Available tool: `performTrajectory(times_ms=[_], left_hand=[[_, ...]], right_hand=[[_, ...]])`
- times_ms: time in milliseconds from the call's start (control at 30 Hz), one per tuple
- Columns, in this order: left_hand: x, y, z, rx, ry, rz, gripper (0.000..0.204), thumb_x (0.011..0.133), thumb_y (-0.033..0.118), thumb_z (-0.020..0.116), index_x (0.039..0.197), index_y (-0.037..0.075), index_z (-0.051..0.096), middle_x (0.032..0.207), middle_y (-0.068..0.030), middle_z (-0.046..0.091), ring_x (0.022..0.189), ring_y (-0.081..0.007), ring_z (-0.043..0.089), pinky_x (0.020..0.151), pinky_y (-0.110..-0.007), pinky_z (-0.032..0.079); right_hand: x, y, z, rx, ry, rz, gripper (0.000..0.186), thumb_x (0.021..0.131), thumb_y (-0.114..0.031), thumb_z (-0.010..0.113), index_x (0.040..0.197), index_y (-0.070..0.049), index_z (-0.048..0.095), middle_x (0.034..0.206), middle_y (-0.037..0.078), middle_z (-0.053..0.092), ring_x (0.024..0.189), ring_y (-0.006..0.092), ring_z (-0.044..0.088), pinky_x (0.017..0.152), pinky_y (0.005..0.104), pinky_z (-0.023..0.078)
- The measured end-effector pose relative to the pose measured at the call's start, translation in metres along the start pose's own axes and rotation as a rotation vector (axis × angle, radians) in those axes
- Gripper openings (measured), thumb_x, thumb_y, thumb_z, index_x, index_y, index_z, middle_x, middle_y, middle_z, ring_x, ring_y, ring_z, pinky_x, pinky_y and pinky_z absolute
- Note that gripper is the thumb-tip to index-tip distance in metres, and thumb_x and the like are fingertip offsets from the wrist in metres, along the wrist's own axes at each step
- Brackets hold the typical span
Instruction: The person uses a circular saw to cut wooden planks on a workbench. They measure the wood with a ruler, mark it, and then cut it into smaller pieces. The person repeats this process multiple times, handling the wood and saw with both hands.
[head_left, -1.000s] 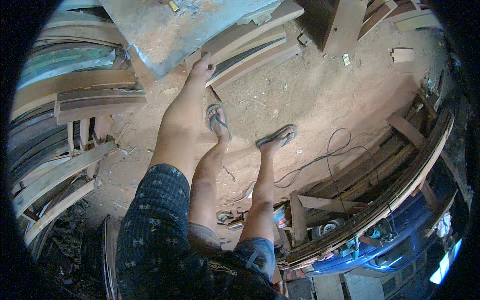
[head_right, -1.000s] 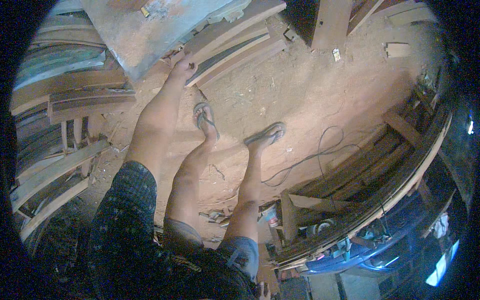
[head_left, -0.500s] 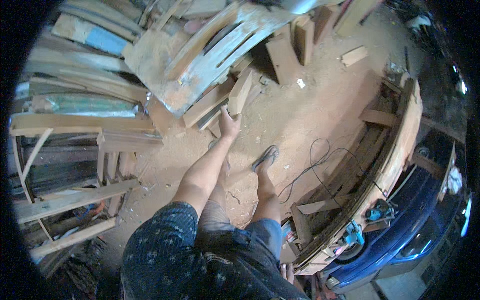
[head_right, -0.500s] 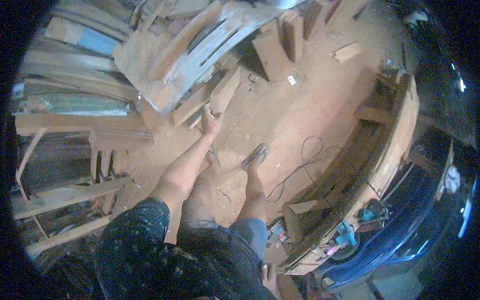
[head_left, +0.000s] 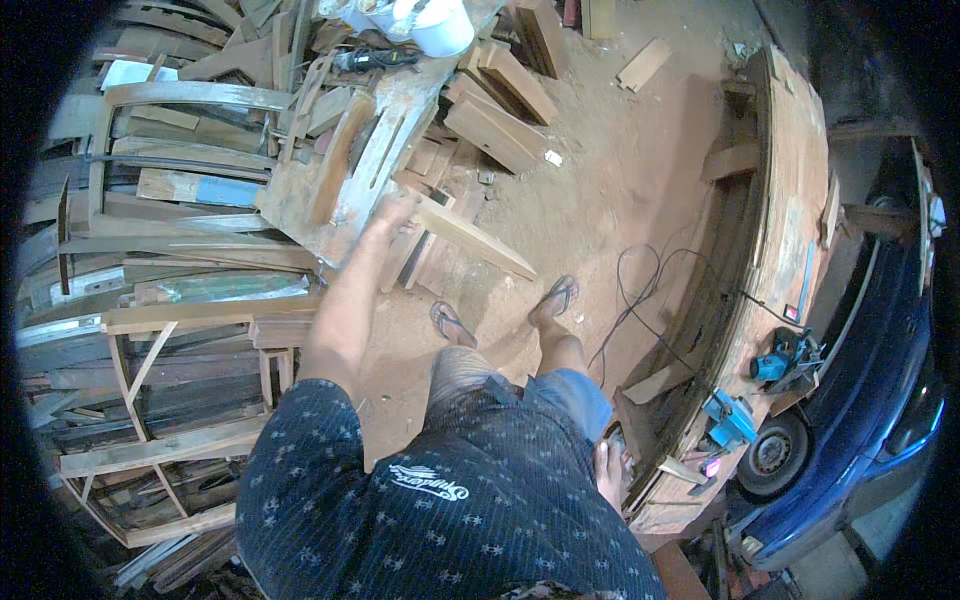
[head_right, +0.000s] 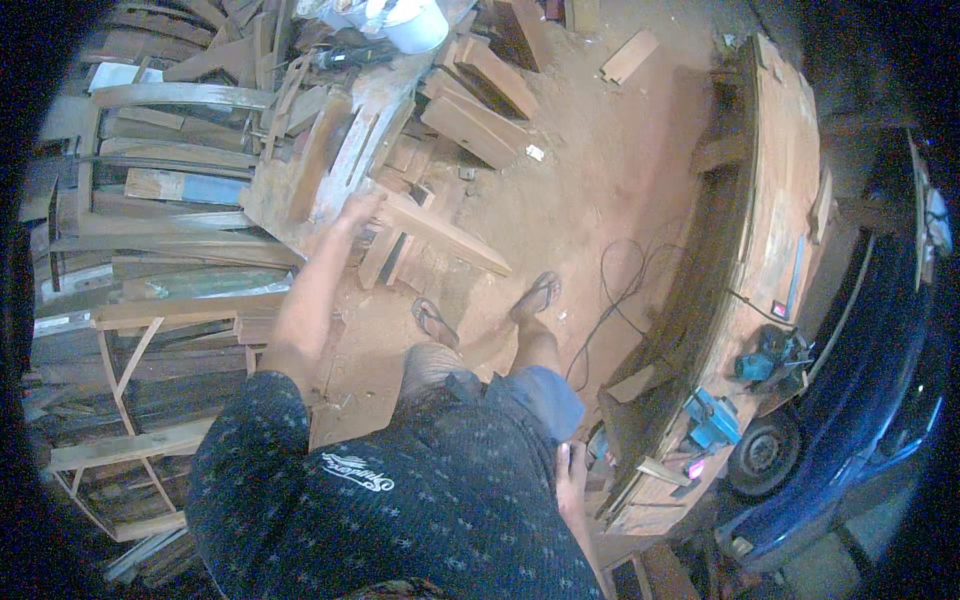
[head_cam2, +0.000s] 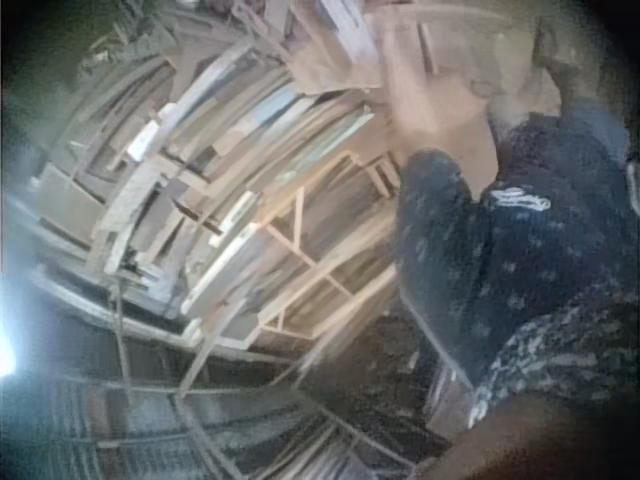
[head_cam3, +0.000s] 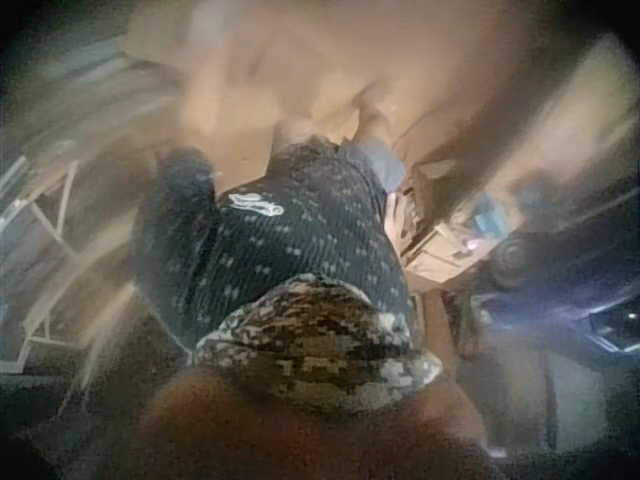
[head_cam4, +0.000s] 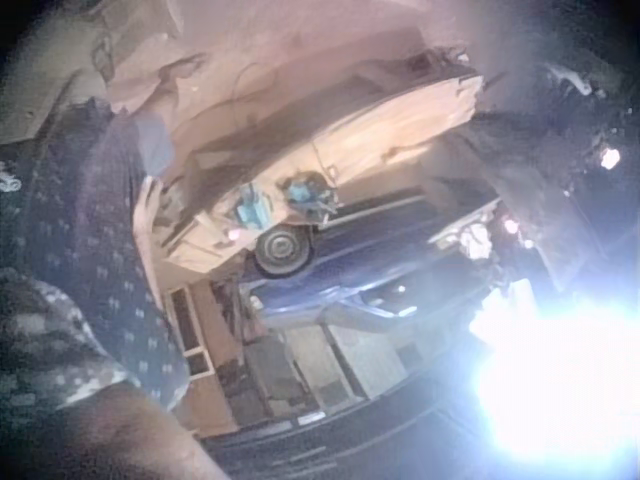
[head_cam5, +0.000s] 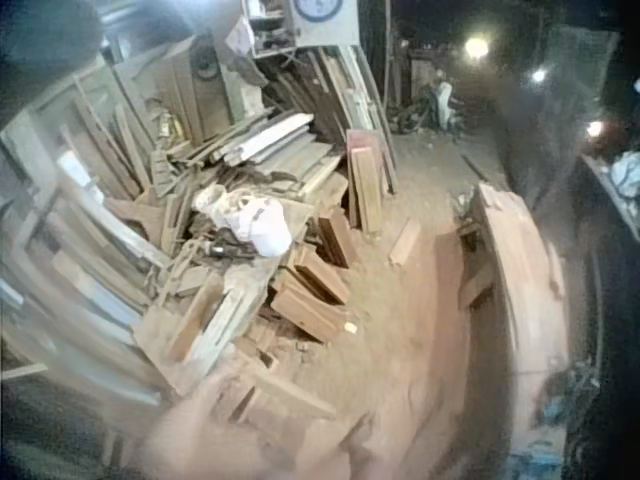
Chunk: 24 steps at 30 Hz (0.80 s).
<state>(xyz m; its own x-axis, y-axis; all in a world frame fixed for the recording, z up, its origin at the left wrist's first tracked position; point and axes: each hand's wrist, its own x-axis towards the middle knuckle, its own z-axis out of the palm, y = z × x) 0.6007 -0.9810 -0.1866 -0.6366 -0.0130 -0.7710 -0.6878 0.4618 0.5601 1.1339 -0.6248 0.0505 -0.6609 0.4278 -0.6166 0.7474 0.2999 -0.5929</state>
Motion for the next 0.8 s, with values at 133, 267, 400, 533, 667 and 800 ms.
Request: performTrajectory(times_ms=[133, 267, 400, 533, 667, 800], left_hand=[[0.011, -0.048, 0.037, -0.141, 0.029, -0.063, 0.055, 0.093, 0.036, 0.066, 0.138, 0.005, 0.057, 0.117, -0.0153, 0.070, 0.102, -0.0286, 0.070, 0.086, -0.037, 0.058], [0.083, -0.128, 0.101, 0.021, 0.260, 0.378, 0.066, 0.089, 0.037, 0.072, 0.146, 0.008, 0.055, 0.128, -0.0210, 0.068, 0.116, -0.0333, 0.066, 0.099, -0.040, 0.053], [0.146, -0.088, 0.098, 0.348, 0.404, 0.445, 0.074, 0.086, 0.040, 0.073, 0.149, 0.008, 0.051, 0.131, -0.0263, 0.065, 0.123, -0.0406, 0.062, 0.104, -0.042, 0.049], [0.142, -0.015, 0.083, 0.361, 0.335, 0.295, 0.089, 0.086, 0.049, 0.073, 0.154, 0.004, 0.037, 0.135, -0.0301, 0.060, 0.127, -0.0426, 0.058, 0.108, -0.043, 0.046], [0.184, -0.072, 0.069, 0.124, 0.448, 0.223, 0.112, 0.084, 0.063, 0.072, 0.160, -0.001, 0.019, 0.144, -0.0356, 0.050, 0.133, -0.0457, 0.053, 0.112, -0.044, 0.043], [0.206, -0.234, 0.065, 0.374, 0.236, 0.201, 0.121, 0.081, 0.070, 0.071, 0.157, -0.008, 0.019, 0.146, -0.0359, 0.048, 0.135, -0.0472, 0.051, 0.113, -0.044, 0.042]], right_hand=[[0.017, 0.011, -0.019, 0.045, -0.036, 0.078, 0.037, 0.109, -0.036, 0.048, 0.113, 0.001, 0.053, 0.107, 0.020, 0.057, 0.102, 0.0329, 0.054, 0.095, 0.0420, 0.041], [0.007, 0.024, -0.042, 0.084, -0.084, 0.081, 0.035, 0.109, -0.034, 0.048, 0.118, 0.000, 0.050, 0.110, 0.020, 0.058, 0.103, 0.0305, 0.055, 0.095, 0.0412, 0.042], [-0.002, 0.063, -0.038, 0.028, -0.183, 0.062, 0.032, 0.109, -0.031, 0.049, 0.119, 0.000, 0.050, 0.105, 0.017, 0.055, 0.100, 0.0295, 0.054, 0.093, 0.0403, 0.042], [-0.020, 0.070, -0.008, -0.043, -0.202, 0.172, 0.041, 0.109, -0.030, 0.049, 0.129, 0.005, 0.048, 0.113, 0.022, 0.057, 0.108, 0.0312, 0.054, 0.099, 0.0403, 0.041], [-0.055, 0.092, 0.006, -0.047, -0.167, 0.451, 0.060, 0.110, -0.034, 0.049, 0.147, 0.012, 0.037, 0.140, 0.031, 0.052, 0.128, 0.0370, 0.051, 0.112, 0.0394, 0.037], [-0.036, 0.060, 0.039, 0.144, -0.150, 0.727, 0.068, 0.109, -0.039, 0.051, 0.157, 0.004, 0.029, 0.153, 0.026, 0.043, 0.139, 0.0317, 0.044, 0.113, 0.0372, 0.036]])
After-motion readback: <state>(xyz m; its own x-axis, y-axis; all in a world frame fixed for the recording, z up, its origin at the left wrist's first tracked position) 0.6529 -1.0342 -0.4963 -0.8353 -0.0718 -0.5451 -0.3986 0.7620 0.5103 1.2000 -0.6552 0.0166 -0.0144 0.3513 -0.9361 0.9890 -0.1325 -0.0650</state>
